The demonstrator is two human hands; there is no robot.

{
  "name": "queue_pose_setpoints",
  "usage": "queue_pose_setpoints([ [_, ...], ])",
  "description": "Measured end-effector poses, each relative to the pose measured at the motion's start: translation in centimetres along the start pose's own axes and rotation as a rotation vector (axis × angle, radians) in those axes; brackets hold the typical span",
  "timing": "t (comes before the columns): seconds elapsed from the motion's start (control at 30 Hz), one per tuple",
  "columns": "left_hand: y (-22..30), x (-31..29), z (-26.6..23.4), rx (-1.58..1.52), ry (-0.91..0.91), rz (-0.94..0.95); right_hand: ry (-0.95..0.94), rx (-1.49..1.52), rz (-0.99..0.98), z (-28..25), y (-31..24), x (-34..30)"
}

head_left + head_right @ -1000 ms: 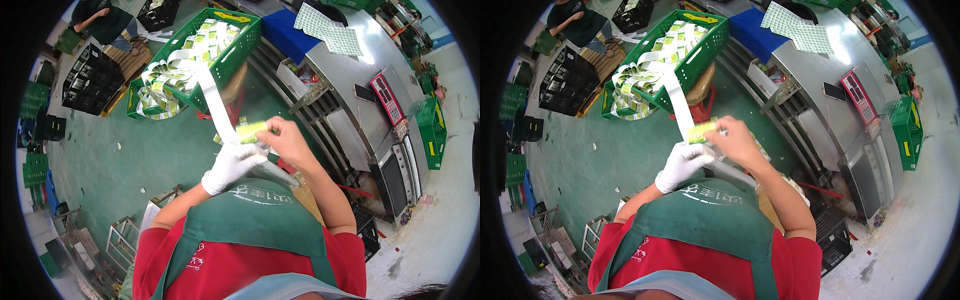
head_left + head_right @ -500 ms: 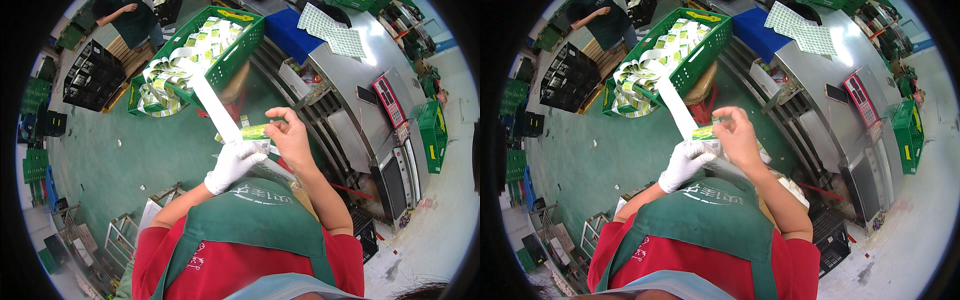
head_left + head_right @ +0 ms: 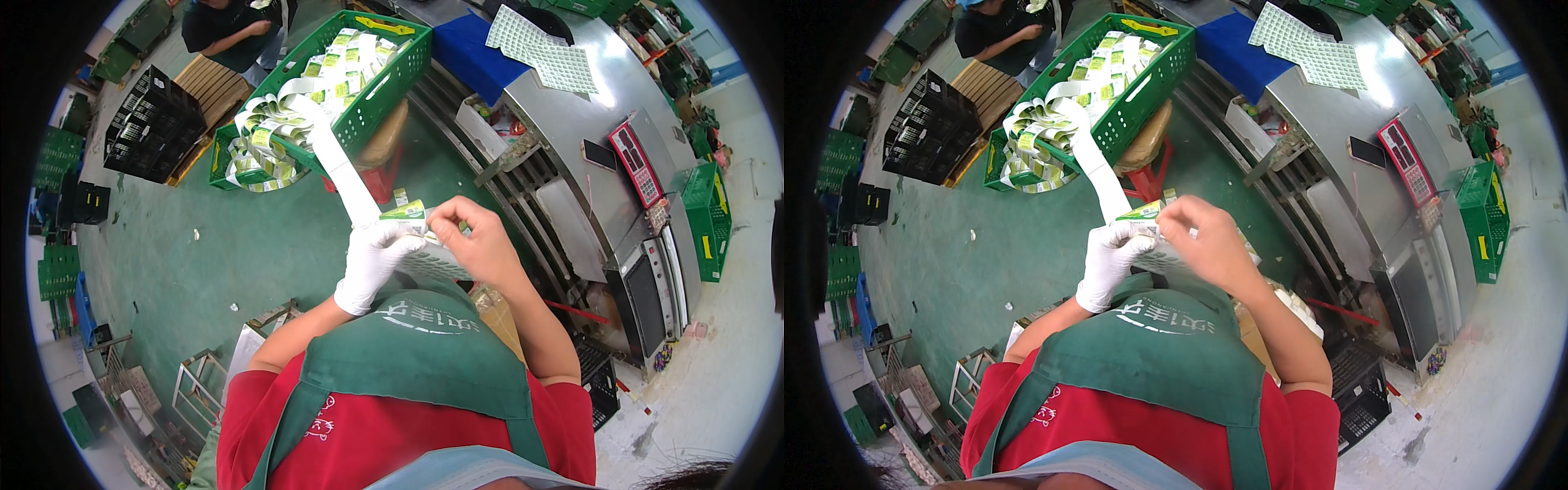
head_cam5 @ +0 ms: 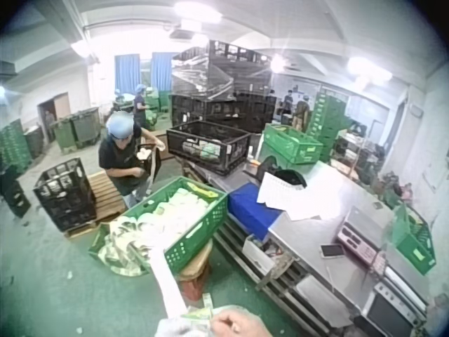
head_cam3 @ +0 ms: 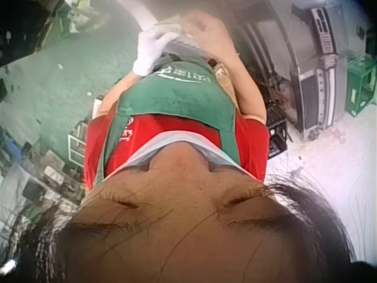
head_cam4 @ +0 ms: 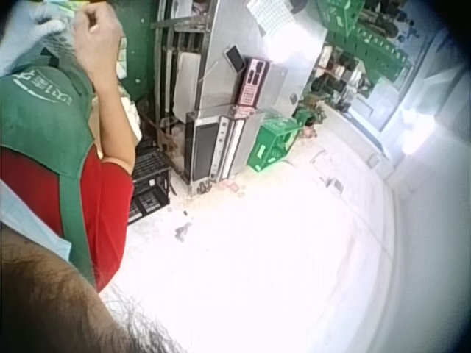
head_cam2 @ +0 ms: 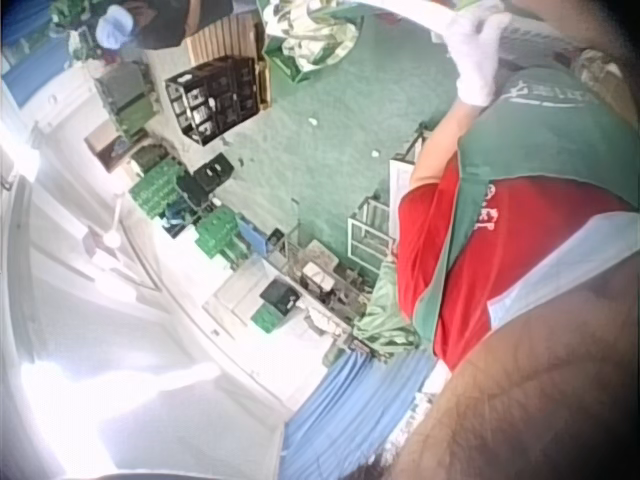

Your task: The person peels adhesive labels from a large sheet and applies them to individual produce packages while standing in a warehouse.

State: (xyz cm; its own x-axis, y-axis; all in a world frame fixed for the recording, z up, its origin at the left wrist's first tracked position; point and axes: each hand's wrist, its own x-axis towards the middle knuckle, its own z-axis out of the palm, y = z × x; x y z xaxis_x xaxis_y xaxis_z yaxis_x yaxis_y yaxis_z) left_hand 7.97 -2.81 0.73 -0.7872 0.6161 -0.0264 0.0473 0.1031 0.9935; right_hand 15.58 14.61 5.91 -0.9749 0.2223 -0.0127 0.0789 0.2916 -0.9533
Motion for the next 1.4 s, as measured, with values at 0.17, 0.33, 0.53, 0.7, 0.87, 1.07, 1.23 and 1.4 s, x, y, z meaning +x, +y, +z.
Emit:
queue_pose_setpoints([
  [0.17, 0.5, -0.1, 0.0, 0.018, -0.003, 0.004, -0.093, -0.201, -0.071, -0.1, -1.4, -0.4],
  [0.33, 0.8, -0.2, -0.2, 0.159, -0.077, 0.114, -0.057, -0.265, -0.132, -0.1, -1.0, -0.3],
  [0.53, 0.7, 0.0, -0.3, 0.23, -0.085, 0.178, 0.203, 0.255, 0.155, -0.8, 2.2, 0.8],
  [0.7, 0.5, 0.3, 0.1, 0.402, -0.256, 0.464, 0.032, 0.47, 0.28, 0.7, 1.2, 1.7],
  [0.87, -1.5, -1.1, 1.1, 0.316, -0.325, 0.17, 0.289, 0.6, 0.125, -0.5, 0.8, 3.5],
  [1.07, -0.7, -0.5, 0.2, 0.202, -0.149, 0.172, 0.286, 0.064, 0.033, 1.0, 2.9, 0.6],
  [1.23, 0.8, -0.6, 0.1, 0.247, -0.15, 0.2, 0.28, -0.141, -0.01, 2.7, 2.5, 0.3],
  [1.4, 0.6, -0.6, -0.1, 0.366, -0.107, 0.409, 0.342, -0.516, -0.014, 1.1, 1.6, 1.0],
])
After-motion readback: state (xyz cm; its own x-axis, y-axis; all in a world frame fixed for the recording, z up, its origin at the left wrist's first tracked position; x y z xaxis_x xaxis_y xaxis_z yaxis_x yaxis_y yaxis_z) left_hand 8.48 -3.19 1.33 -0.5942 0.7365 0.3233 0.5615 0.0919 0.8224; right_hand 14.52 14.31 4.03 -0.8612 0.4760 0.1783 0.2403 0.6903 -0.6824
